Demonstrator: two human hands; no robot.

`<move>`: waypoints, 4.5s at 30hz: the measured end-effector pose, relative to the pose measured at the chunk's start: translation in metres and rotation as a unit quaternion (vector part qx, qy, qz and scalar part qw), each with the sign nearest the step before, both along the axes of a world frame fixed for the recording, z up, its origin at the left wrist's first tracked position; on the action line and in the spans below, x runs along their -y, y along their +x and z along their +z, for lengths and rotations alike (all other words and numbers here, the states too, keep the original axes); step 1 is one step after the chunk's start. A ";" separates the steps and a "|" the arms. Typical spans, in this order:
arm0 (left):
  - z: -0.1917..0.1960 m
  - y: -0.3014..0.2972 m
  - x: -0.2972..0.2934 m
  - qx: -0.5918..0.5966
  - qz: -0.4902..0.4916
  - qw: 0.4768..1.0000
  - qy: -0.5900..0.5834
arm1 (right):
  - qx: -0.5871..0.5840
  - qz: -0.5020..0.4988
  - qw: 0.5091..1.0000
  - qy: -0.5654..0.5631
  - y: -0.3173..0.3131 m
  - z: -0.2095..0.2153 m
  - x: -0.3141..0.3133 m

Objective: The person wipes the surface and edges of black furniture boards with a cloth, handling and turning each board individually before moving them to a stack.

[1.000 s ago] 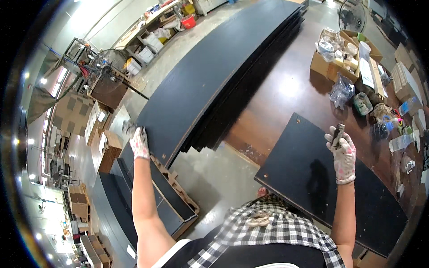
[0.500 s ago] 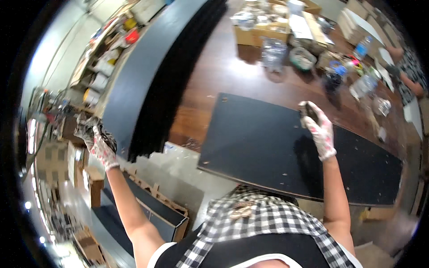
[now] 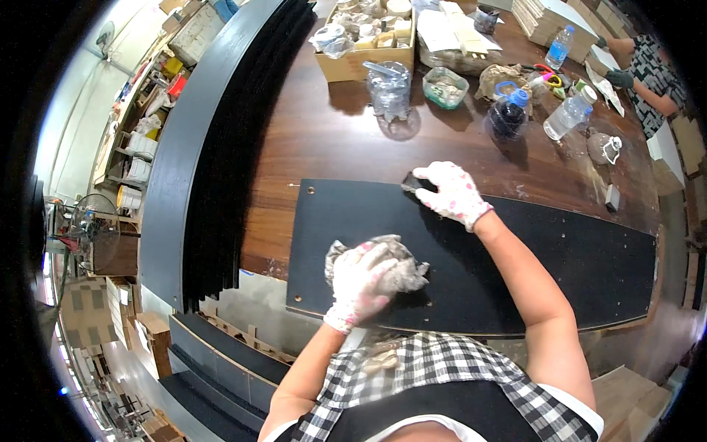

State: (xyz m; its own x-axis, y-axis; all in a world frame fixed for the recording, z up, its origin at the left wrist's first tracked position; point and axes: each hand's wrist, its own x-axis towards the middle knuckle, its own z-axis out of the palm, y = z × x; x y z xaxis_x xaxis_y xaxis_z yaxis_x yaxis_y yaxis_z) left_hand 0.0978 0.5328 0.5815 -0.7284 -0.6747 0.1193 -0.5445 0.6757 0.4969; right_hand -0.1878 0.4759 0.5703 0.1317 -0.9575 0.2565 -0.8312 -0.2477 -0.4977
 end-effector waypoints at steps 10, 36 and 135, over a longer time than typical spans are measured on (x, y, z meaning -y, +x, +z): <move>0.011 -0.019 0.016 0.039 -0.090 0.992 0.077 | 0.019 0.084 0.995 0.042 0.156 -0.001 0.130; 0.020 -0.026 0.042 0.037 -0.181 0.980 0.072 | -0.094 -0.157 0.983 0.022 0.026 0.019 -0.010; 0.009 -0.546 -0.134 0.000 -0.224 0.960 -0.168 | 0.281 -0.641 0.714 -0.007 -0.445 0.033 -0.739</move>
State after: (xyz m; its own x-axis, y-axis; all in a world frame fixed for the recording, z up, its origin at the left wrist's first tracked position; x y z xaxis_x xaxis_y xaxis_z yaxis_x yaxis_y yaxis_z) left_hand -0.4484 0.6671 0.5909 -0.9365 -0.2179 0.2748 -0.1627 0.9641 0.2098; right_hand -0.6324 1.2154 0.6034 -0.9786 -0.1946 -0.0664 -0.0478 0.5297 -0.8468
